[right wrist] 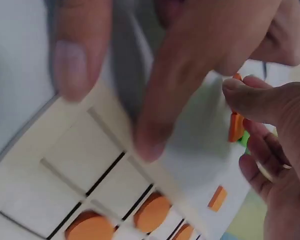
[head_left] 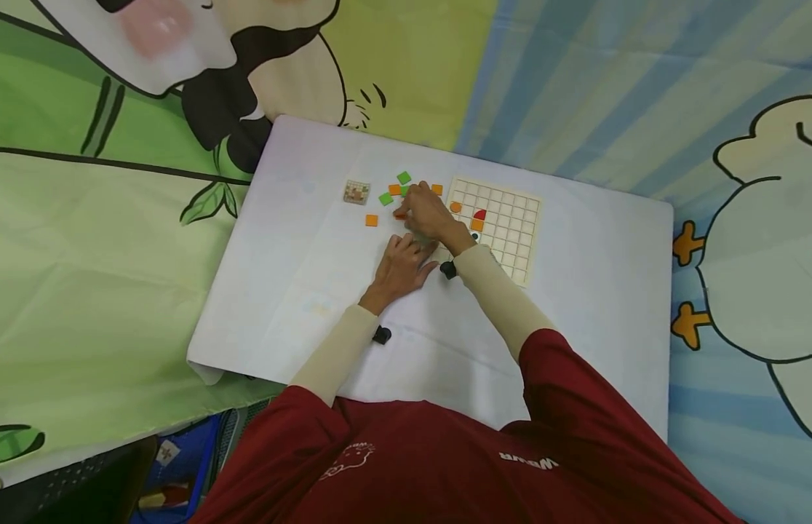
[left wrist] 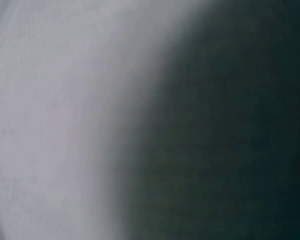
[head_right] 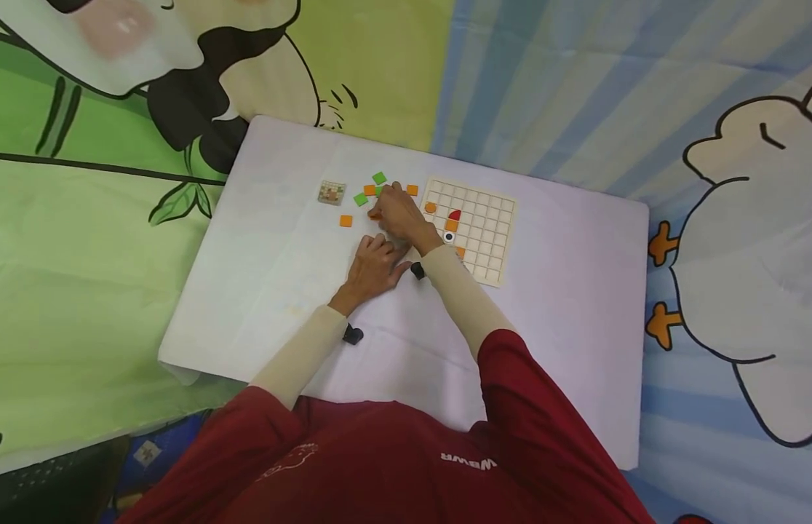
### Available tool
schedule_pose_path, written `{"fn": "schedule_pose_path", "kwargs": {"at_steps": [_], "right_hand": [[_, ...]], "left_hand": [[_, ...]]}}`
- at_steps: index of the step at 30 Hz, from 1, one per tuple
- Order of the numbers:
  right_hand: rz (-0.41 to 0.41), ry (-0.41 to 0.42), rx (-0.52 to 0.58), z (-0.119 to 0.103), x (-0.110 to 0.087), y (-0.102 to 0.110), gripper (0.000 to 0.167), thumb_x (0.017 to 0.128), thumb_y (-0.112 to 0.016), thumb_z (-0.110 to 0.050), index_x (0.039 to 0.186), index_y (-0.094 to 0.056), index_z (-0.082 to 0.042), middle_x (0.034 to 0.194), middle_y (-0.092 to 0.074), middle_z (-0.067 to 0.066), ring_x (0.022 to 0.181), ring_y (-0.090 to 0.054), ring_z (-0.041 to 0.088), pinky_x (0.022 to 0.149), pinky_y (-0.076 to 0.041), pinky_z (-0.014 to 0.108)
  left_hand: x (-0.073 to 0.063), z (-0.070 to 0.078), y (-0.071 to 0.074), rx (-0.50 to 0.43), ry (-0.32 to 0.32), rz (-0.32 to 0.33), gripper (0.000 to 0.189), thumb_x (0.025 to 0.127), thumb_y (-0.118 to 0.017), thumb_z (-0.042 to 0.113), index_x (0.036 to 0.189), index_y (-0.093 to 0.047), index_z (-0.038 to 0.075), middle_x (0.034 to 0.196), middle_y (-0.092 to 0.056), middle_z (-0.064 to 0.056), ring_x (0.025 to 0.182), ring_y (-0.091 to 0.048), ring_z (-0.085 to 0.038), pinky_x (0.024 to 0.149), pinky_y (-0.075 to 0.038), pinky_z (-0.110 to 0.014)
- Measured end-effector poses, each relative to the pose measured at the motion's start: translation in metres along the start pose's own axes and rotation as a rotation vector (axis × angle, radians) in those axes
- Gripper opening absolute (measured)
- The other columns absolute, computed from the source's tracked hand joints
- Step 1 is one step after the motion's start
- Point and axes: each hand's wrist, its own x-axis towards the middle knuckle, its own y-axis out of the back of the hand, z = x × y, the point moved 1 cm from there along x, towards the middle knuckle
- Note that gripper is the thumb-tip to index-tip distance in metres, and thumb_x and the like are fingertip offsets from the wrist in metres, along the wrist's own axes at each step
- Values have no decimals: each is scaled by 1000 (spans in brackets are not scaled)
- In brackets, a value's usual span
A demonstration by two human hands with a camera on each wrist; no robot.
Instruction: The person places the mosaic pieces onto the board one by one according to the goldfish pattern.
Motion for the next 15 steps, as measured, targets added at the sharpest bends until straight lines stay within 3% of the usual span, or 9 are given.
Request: {"fn": "schedule_pose_path", "kwargs": {"at_steps": [6, 11, 15], "right_hand": [[57, -5, 87, 16, -9, -4, 15, 100, -79, -9, 113, -85, -4, 117, -75, 11, 109, -61, 28, 93, -55, 40], [81, 15, 107, 20, -16, -5, 15, 101, -78, -9, 113, -84, -3, 115, -80, 12, 110, -66, 29, 98, -55, 43], [216, -20, 185, 21, -25, 4, 14, 100, -77, -9, 111, -83, -2, 115, -80, 14, 109, -67, 32, 102, -52, 45]], "left_hand": [[0, 1, -2, -5, -11, -4, 43, 104, -70, 52, 134, -80, 23, 87, -75, -3, 90, -57, -24, 83, -38, -41], [1, 1, -4, -19, -9, 1, 41, 104, -71, 51, 129, -83, 21, 89, -76, -3, 92, -58, -24, 83, -38, -41], [3, -1, -3, -20, -4, -12, 42, 104, -70, 51, 132, -81, 22, 90, -76, -2, 91, -58, -24, 84, -39, -41]]}}
